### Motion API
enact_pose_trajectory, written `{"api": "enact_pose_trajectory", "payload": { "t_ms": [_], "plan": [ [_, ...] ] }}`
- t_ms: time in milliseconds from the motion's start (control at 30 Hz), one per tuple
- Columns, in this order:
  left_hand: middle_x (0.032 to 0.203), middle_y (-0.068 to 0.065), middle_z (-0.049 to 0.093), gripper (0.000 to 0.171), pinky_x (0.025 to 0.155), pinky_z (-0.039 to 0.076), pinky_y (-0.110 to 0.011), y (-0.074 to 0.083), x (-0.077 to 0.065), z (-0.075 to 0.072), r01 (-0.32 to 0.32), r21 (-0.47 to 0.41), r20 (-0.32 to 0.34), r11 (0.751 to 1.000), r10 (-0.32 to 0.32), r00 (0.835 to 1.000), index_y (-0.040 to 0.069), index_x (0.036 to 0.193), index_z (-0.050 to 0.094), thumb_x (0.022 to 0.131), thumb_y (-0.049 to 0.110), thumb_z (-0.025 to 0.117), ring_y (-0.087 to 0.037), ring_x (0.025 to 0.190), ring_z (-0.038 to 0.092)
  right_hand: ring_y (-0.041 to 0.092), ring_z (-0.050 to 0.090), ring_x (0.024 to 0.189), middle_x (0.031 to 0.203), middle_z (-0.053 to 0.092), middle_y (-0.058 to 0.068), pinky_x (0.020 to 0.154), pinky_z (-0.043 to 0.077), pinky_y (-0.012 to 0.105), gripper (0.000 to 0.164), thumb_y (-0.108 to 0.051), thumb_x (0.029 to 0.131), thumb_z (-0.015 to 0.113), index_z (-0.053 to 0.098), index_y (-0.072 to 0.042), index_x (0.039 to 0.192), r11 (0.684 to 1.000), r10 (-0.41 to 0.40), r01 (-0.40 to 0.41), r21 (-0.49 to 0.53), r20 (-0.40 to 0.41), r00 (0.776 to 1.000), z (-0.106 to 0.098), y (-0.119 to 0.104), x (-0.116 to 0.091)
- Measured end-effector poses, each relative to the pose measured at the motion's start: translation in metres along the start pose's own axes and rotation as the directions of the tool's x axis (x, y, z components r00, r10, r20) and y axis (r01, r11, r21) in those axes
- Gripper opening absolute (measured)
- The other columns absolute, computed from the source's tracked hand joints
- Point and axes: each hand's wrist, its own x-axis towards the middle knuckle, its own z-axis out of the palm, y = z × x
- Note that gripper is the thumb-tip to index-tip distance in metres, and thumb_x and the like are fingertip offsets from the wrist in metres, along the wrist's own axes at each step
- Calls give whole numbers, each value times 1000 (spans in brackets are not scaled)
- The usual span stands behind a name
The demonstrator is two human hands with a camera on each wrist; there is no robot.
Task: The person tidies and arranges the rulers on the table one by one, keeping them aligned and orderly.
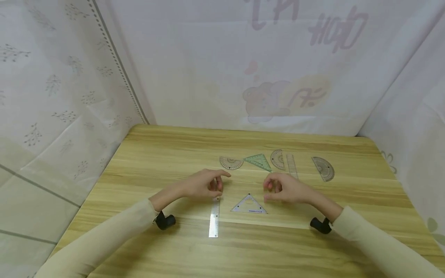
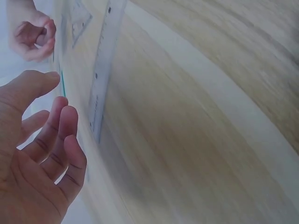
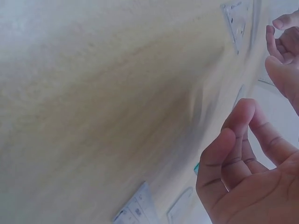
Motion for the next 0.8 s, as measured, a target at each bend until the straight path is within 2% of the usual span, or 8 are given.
{"api": "enact_pose_trajectory", "payload": {
  "t_ms": [133, 367, 600, 800],
  "plan": [
    [95, 4, 64, 60, 76, 55, -27, -6, -2, -3, 13, 24, -21, 1000, -12, 1000, -3, 144, 48, 92, 7, 76, -9, 81, 64, 16, 58, 73, 100, 61, 9, 62, 51, 29, 28, -19, 91, 80, 65, -3, 108, 1000, -9, 9, -20, -16, 1000, -2, 1, 4],
    [96, 2, 64, 56, 76, 54, -27, -15, -5, -10, 59, 60, -75, 996, -54, 996, -2, 141, 51, 92, 8, 76, -8, 82, 63, 17, 57, 71, 101, 62, 9, 62, 50, 29, 32, -21, 89, 81, 66, -3, 111, 998, 27, -28, -47, -33, 999, -4, -1, 13],
    [97, -2, 66, 55, 73, 55, -28, -24, -5, -16, 78, 71, -137, 994, -68, 988, -5, 139, 53, 91, 10, 78, -9, 79, 63, 18, 56, 73, 104, 60, 9, 64, 50, 31, 37, -22, 89, 82, 65, -3, 116, 997, 57, -60, -48, -53, 997, -6, 2, 26],
    [98, -3, 66, 53, 75, 54, -29, -27, -1, -17, 126, 82, -172, 989, -110, 979, -3, 137, 55, 92, 13, 78, -10, 80, 63, 18, 56, 74, 105, 59, 10, 67, 50, 32, 42, -24, 89, 83, 65, -1, 118, 998, 37, -41, -58, -67, 997, -6, 4, 36]
  ]
}}
